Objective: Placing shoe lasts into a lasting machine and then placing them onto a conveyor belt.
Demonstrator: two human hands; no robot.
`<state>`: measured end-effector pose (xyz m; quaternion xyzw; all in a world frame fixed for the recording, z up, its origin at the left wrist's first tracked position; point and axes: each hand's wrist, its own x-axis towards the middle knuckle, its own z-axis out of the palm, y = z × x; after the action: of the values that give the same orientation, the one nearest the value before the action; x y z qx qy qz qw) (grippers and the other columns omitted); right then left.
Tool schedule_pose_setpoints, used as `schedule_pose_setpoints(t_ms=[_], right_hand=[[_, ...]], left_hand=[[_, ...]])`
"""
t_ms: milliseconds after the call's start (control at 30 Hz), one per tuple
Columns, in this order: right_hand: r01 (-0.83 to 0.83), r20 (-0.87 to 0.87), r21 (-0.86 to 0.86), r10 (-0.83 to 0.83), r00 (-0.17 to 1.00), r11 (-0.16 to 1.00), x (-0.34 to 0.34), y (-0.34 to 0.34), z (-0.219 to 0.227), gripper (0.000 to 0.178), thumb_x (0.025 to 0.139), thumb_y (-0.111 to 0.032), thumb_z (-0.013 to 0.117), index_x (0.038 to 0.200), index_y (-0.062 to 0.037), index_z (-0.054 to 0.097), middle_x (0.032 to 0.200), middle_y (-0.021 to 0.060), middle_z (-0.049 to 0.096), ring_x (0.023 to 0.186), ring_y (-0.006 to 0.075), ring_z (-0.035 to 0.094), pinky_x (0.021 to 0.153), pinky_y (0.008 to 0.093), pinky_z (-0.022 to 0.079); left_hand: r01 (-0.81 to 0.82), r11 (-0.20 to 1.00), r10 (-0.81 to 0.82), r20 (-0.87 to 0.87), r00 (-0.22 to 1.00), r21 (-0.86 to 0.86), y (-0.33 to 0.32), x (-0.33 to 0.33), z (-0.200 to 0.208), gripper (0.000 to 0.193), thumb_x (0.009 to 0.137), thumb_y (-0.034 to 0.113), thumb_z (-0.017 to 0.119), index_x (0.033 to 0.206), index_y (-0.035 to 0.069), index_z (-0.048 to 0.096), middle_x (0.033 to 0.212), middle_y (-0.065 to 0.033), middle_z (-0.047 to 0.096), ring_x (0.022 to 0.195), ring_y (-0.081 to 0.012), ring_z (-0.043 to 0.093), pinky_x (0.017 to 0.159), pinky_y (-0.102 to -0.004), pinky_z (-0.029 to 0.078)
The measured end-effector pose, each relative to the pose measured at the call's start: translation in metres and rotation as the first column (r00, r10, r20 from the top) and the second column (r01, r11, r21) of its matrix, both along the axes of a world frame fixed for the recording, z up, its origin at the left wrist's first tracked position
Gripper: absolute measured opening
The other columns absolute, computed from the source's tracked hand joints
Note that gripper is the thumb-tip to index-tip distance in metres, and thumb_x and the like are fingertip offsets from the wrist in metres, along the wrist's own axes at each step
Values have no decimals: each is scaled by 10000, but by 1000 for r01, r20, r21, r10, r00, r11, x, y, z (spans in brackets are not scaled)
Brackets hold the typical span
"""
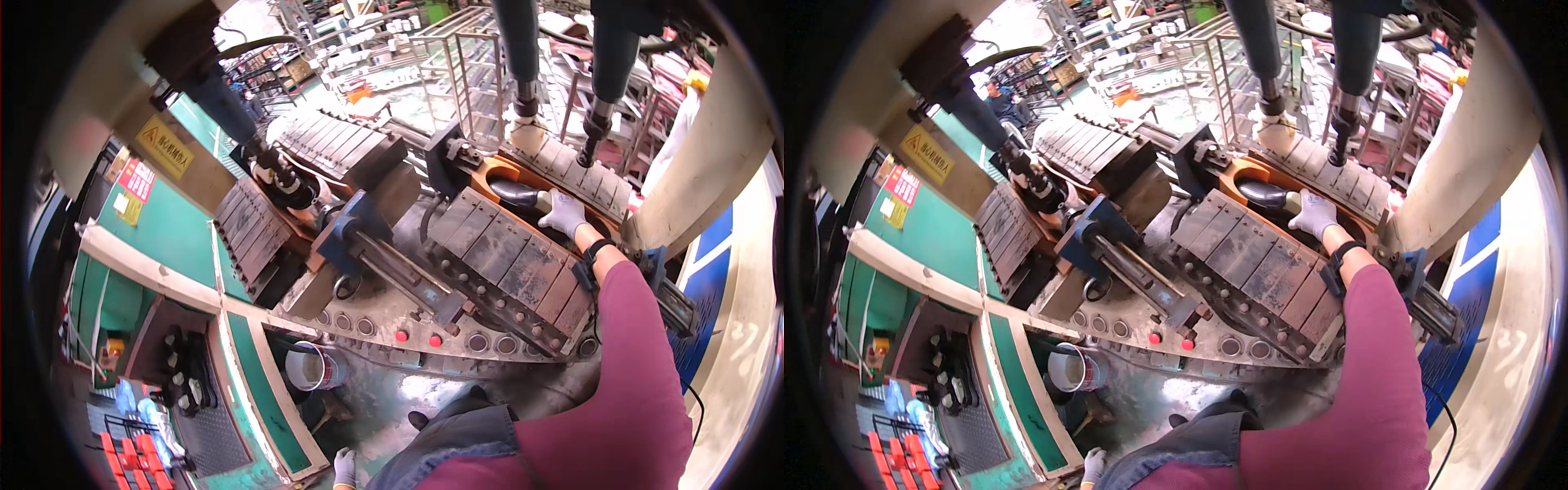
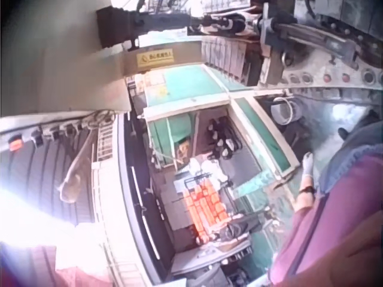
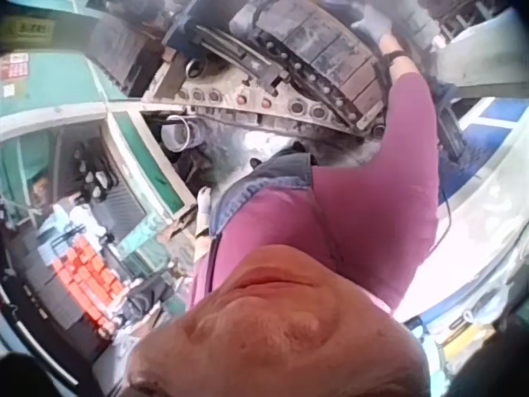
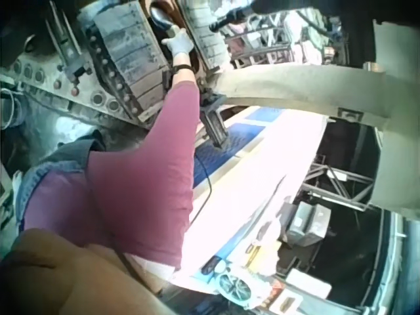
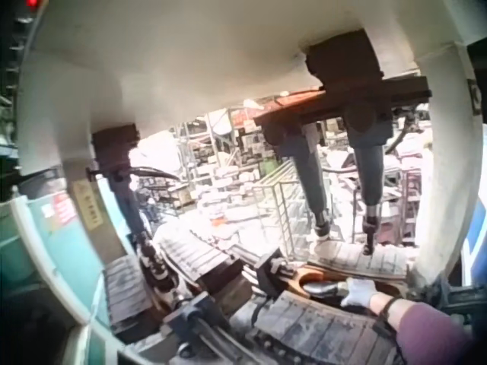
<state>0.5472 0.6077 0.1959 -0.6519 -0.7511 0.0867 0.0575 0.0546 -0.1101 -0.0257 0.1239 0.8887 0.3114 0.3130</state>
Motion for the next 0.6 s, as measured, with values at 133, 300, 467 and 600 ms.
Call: schedule_pose_setpoints(t_ms=[133,300,467,600], right_hand=[[30,39,52,-32,999,998,14,-14,9,687,576,-415,833,1132,-108,569,1117,141,681,1091,299,652,904,434,522],[-7,14,287,3,1000,958,50,-49,50,562,598,-316,819,1069,-121,582,1018,123,692,968,330,673,819,433,535],[-23,-497,406,242,833,914,47,-111,103,778,631,-262,877,1297,-12,563,1210,171,643,1099,293,615,966,380,476],[85,-776,316,205,596,945,25,-205,172,747,767,-78,792,1408,67,438,1303,157,567,1149,248,558,1031,344,422]], left_hand=[[214,976,-217,154,964,31,53,4,35,451,868,202,689,1240,-39,604,1130,-166,677,1068,-233,636,949,-334,501],[587,802,-588,-21,808,108,138,-2,140,519,896,264,671,1319,-13,555,1312,-182,594,1244,-278,556,1064,-371,423],[699,598,-712,-140,688,392,231,35,279,518,959,281,606,1390,11,505,1412,-164,516,1334,-265,469,1116,-371,366],[815,146,-833,-375,407,561,323,79,333,695,953,449,595,1484,53,384,1526,-172,373,1431,-310,333,1172,-431,288]])
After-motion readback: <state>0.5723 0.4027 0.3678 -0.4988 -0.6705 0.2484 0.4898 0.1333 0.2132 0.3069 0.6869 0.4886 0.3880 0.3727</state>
